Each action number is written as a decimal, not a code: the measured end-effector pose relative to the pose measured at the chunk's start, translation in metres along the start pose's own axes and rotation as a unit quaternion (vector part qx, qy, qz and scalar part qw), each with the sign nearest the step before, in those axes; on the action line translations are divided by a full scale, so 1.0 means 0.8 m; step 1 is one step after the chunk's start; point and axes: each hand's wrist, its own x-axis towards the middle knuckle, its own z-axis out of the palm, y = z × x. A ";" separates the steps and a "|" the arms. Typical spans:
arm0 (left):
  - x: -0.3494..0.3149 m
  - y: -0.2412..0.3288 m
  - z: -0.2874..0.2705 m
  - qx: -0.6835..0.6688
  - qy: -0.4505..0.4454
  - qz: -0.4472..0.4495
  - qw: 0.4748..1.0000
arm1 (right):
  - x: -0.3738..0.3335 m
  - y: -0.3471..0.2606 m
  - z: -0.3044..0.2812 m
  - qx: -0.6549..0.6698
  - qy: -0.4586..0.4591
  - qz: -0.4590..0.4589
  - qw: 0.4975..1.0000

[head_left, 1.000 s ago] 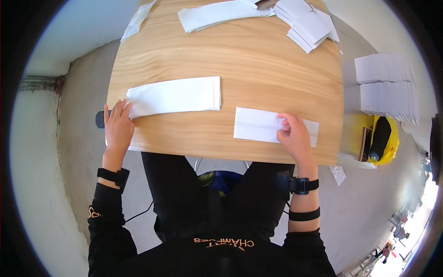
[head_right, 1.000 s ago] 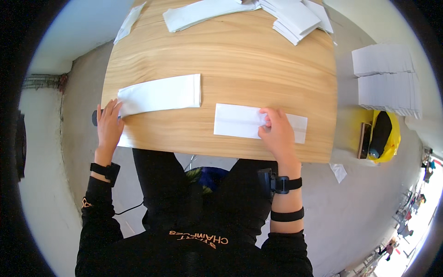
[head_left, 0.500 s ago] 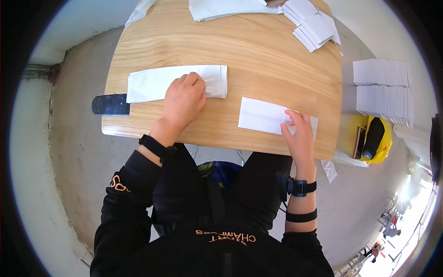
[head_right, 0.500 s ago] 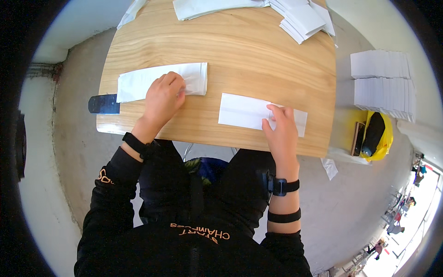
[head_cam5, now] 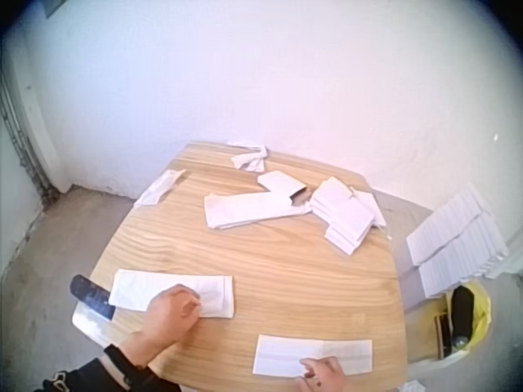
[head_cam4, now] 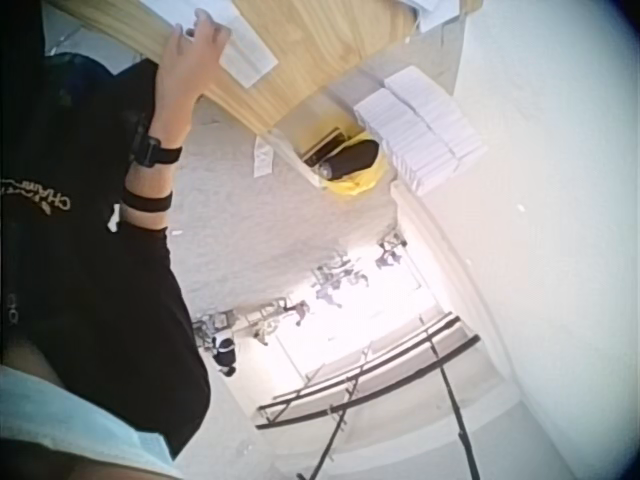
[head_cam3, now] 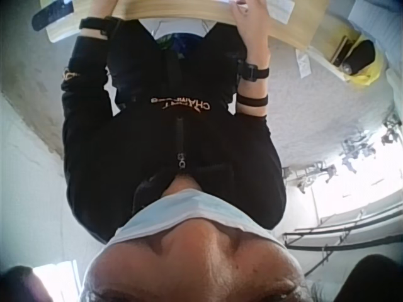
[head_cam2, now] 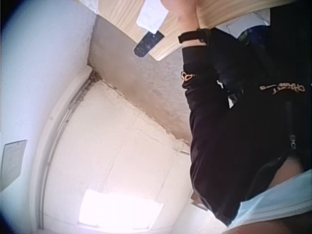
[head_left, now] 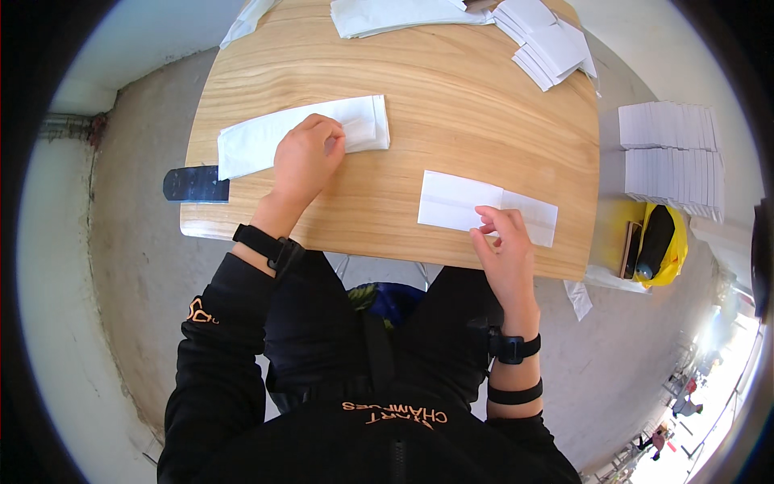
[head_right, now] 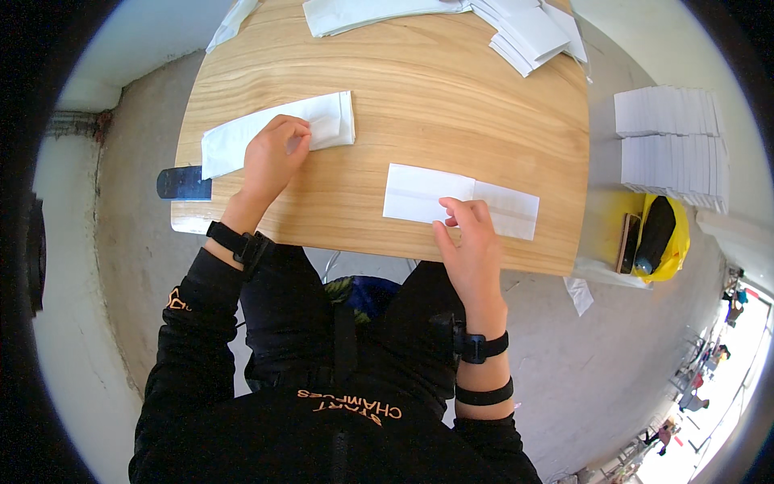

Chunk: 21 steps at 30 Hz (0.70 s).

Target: Folding strips of white paper on a wooden table.

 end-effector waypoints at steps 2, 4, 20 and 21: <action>0.001 0.001 -0.001 -0.012 0.003 -0.010 1.000 | 0.000 -0.001 0.002 0.018 -0.005 -0.007 1.000; 0.003 0.009 -0.004 -0.006 -0.021 -0.063 0.998 | 0.001 -0.004 0.007 0.036 -0.008 -0.003 0.999; 0.004 0.006 0.003 0.068 0.000 0.031 0.997 | 0.003 -0.012 0.029 0.078 -0.034 -0.021 0.996; 0.005 0.006 0.002 0.043 0.010 0.011 0.999 | 0.003 -0.013 0.029 0.079 -0.034 -0.020 0.996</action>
